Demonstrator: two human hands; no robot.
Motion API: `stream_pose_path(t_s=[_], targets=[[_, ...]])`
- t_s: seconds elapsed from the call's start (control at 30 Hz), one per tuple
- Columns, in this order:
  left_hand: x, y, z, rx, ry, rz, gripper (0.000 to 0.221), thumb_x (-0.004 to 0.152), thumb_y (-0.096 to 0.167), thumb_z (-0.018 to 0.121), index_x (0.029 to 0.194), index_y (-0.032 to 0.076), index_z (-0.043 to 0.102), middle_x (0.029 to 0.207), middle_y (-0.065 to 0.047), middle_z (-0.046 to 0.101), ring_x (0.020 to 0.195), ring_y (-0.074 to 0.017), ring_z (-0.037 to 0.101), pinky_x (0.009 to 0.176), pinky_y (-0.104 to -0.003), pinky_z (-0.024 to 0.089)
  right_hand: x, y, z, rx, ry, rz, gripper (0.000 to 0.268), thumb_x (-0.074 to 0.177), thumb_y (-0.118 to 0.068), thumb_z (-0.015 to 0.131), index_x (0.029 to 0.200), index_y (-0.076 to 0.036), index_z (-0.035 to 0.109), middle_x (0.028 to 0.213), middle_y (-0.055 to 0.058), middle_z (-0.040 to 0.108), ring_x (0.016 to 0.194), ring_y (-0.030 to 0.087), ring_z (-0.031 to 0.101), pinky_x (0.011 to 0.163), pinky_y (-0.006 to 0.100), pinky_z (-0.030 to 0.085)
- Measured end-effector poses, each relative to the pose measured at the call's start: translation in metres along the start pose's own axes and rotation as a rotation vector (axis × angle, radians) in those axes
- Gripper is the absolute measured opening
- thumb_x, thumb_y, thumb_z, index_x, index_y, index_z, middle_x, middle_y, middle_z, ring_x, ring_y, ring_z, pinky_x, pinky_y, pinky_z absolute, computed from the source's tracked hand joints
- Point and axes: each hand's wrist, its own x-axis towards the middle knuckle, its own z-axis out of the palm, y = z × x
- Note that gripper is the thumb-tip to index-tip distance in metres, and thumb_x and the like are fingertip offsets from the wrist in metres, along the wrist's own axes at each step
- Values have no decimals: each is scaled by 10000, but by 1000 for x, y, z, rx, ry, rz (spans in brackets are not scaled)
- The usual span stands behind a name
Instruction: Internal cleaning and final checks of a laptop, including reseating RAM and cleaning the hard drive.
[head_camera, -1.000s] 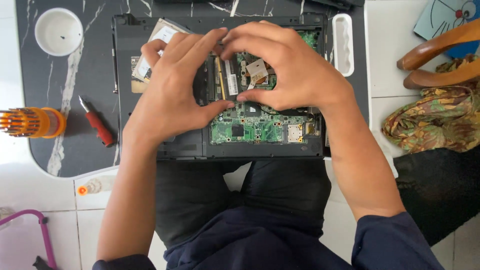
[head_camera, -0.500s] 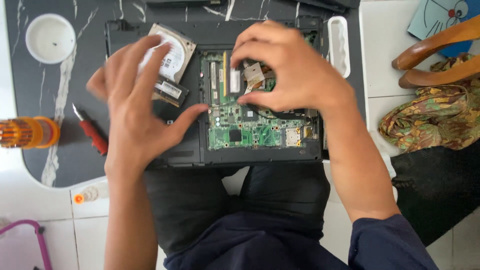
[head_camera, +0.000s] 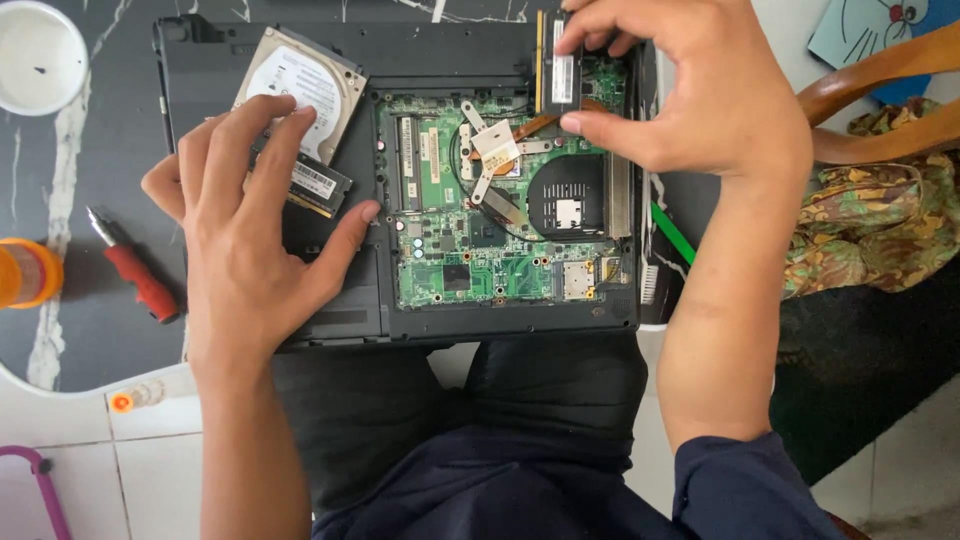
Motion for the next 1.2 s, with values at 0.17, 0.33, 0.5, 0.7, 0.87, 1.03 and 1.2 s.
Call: stream_pose_path(t_s=[0.17, 0.33, 0.5, 0.7, 0.87, 1.03, 1.2], targets=[[0, 2, 0, 1, -13, 0, 526, 942, 145, 879, 1352, -111, 671, 1421, -206, 571, 1220, -386, 500, 1065, -500, 257, -4, 5, -2, -28, -19, 29, 482, 802, 82, 898, 1243, 122, 706, 1185, 213, 692, 970, 310, 632, 924, 412, 542], [2, 0, 0, -32, -25, -32, 530, 896, 108, 858, 1347, -104, 680, 1422, -220, 570, 1239, -385, 501, 1082, -490, 259, -3, 17, -9, 194, -10, -24, 496, 791, 189, 829, 1236, 194, 610, 1349, 309, 599, 1041, 348, 632, 967, 421, 572], [-7, -3, -2, 43, 114, -92, 626, 812, 170, 919, 1354, -74, 722, 1235, -220, 461, 1082, -372, 414, 990, -493, 268, -7, 15, -8, 134, -25, 1, 536, 847, 111, 873, 1307, 179, 608, 1255, 286, 659, 1039, 352, 658, 1011, 446, 560], [-8, -5, -3, 4, 108, -59, 567, 817, 147, 948, 1295, -95, 763, 1243, -211, 598, 1034, -325, 505, 986, -442, 288, -5, 12, -10, 77, -52, 2, 554, 787, 35, 941, 1251, 136, 655, 1166, 234, 683, 984, 323, 657, 967, 425, 552], [-8, -4, -4, 9, 109, -67, 569, 813, 164, 963, 1292, -75, 770, 1289, -197, 593, 1069, -319, 498, 999, -440, 261, -6, 14, -10, 108, -68, -14, 527, 810, 46, 928, 1245, 141, 646, 1164, 230, 672, 988, 320, 645, 980, 426, 547], [-8, -6, -4, -32, 121, -49, 580, 796, 125, 968, 1288, -104, 762, 1273, -217, 610, 1018, -314, 522, 979, -435, 290, -6, 13, -10, 85, -70, -27, 508, 817, 36, 927, 1235, 137, 656, 1141, 223, 668, 975, 316, 639, 963, 423, 542], [-9, -6, -6, -198, 112, -9, 511, 778, 63, 931, 1219, -119, 749, 1295, -231, 621, 1061, -321, 528, 941, -420, 390, 13, -6, 4, 107, -63, -152, 513, 768, 8, 977, 1172, 108, 678, 1169, 208, 642, 964, 305, 640, 940, 409, 569]])
